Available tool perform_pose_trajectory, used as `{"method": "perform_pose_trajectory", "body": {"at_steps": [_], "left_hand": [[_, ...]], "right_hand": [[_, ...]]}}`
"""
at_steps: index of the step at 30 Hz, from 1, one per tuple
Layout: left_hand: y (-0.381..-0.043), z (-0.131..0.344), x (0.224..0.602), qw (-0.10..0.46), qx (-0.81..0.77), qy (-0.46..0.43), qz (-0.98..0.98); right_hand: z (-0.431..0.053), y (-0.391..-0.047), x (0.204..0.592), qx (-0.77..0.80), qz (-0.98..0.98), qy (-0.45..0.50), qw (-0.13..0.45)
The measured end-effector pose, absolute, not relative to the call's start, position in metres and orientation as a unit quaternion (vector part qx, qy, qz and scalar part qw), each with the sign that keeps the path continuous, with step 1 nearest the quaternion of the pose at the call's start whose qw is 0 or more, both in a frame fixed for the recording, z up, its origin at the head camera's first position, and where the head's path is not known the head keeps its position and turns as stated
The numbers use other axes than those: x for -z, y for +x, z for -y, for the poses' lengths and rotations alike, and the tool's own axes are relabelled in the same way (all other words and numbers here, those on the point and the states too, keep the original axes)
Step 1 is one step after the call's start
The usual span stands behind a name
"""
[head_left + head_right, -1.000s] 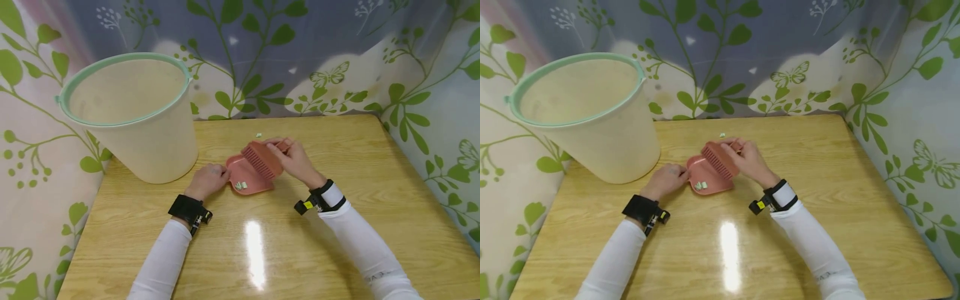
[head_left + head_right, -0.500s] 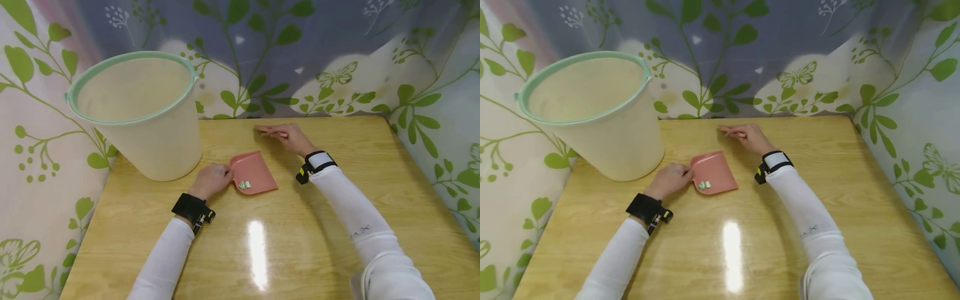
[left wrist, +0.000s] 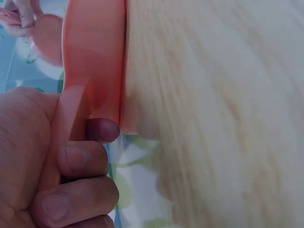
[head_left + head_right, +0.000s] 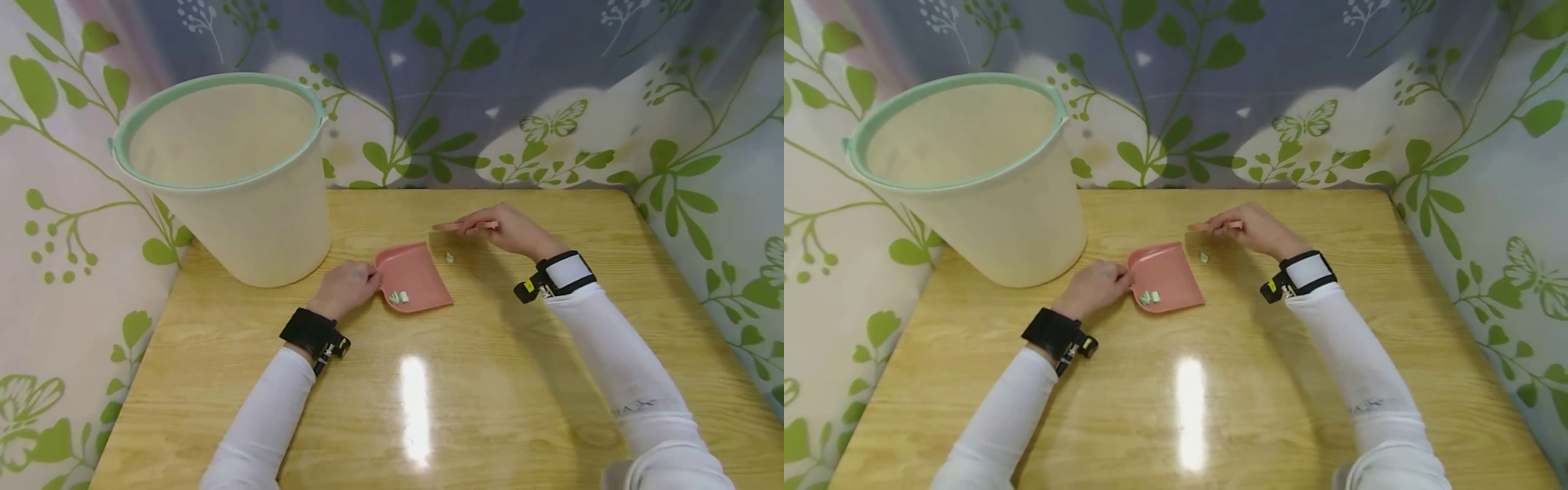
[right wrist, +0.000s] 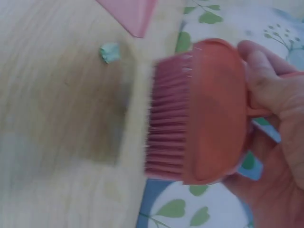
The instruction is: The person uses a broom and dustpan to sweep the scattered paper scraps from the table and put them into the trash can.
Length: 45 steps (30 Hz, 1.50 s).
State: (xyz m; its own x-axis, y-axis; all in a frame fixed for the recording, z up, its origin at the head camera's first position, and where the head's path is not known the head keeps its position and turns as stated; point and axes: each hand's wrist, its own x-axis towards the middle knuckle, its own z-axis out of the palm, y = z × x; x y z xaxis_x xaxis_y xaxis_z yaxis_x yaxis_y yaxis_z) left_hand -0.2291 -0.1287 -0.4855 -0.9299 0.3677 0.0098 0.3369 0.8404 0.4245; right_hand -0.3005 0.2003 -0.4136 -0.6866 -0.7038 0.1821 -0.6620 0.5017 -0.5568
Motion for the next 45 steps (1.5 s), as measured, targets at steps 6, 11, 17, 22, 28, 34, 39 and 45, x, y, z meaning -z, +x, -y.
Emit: {"method": "perform_pose_trajectory", "body": {"at_steps": [6,11,17,22,28,34,39,45], "left_hand": [[-0.232,0.128,0.485,0.042,-0.212,0.193,-0.957],[-0.235,0.127,0.482,0.049,-0.210,0.193,-0.957],[-0.239,0.128,0.477,0.058,-0.211,0.187,-0.958],[-0.238,0.129,0.478,0.064,-0.214,0.185,-0.957],[-0.236,0.130,0.486,0.066,-0.227,0.184,-0.954],[-0.237,0.131,0.487,0.057,-0.212,0.175,-0.960],[-0.239,0.126,0.486,0.058,-0.209,0.176,-0.960],[-0.238,0.124,0.487,0.065,-0.205,0.175,-0.961]], "right_hand": [[-0.204,-0.285,0.421,0.303,-0.863,-0.396,0.082],[-0.225,-0.263,0.406,0.298,-0.858,-0.409,0.082],[-0.242,-0.254,0.392,0.235,-0.917,-0.316,-0.060],[-0.235,-0.260,0.422,0.205,-0.946,-0.223,-0.117],[-0.200,-0.256,0.444,0.279,-0.928,-0.208,-0.131],[-0.166,-0.246,0.442,0.305,-0.919,-0.229,-0.096],[-0.152,-0.239,0.442,0.341,-0.909,-0.220,-0.099],[-0.138,-0.234,0.446,0.361,-0.902,-0.204,-0.116]]}}
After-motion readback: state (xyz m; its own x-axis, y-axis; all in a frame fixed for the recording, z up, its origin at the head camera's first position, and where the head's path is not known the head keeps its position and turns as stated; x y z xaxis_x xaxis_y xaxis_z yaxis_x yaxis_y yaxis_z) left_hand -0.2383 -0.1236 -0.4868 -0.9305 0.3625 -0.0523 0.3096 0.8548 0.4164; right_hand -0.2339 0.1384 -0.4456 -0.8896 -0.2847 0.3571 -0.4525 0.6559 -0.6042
